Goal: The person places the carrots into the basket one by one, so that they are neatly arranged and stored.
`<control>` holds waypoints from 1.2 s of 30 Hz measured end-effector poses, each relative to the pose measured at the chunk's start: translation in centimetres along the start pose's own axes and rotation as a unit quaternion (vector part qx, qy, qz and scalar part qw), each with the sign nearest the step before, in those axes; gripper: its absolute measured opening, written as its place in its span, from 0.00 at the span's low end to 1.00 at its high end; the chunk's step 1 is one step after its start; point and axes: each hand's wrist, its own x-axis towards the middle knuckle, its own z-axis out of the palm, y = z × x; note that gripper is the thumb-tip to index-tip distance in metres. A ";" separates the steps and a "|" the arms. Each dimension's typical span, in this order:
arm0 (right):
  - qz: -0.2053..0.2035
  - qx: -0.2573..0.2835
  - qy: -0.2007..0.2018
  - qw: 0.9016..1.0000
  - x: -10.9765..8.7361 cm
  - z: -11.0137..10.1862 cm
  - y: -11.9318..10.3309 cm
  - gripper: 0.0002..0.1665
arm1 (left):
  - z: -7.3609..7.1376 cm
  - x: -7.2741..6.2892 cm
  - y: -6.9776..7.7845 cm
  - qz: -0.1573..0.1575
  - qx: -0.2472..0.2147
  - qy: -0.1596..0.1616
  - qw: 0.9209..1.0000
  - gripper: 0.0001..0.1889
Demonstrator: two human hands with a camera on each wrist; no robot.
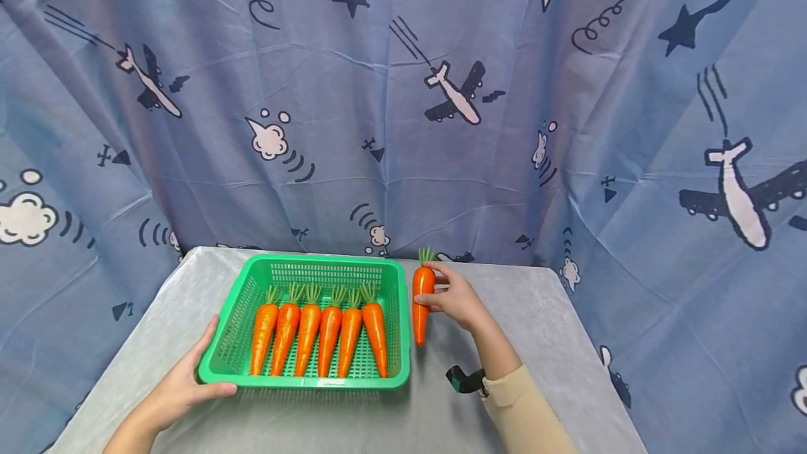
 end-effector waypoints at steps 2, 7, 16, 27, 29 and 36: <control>-0.010 0.011 -0.003 1.000 0.3 0.5 -1.3 0.44 | 0.0 0.0 0.0 -0.003 0.003 0.001 1.000 0.63; -0.022 0.045 -0.026 0.998 0.9 2.9 -5.1 0.43 | 0.0 0.1 0.0 -0.013 0.001 -0.002 1.000 0.62; -0.043 0.065 -0.097 0.992 2.6 9.6 -8.3 0.39 | 0.2 0.0 -0.1 0.001 -0.002 0.000 1.000 0.63; -0.018 0.067 -0.130 0.989 4.4 16.8 -7.8 0.33 | 0.2 -0.1 0.1 0.001 0.008 0.001 1.000 0.63; -0.012 0.062 -0.133 0.989 4.7 17.7 -7.4 0.32 | 0.2 -0.1 0.1 -0.002 0.010 0.001 1.000 0.63; 0.019 -0.001 -0.131 0.991 5.3 20.2 -6.4 0.27 | 0.1 -0.1 0.1 -0.016 0.001 -0.002 1.000 0.63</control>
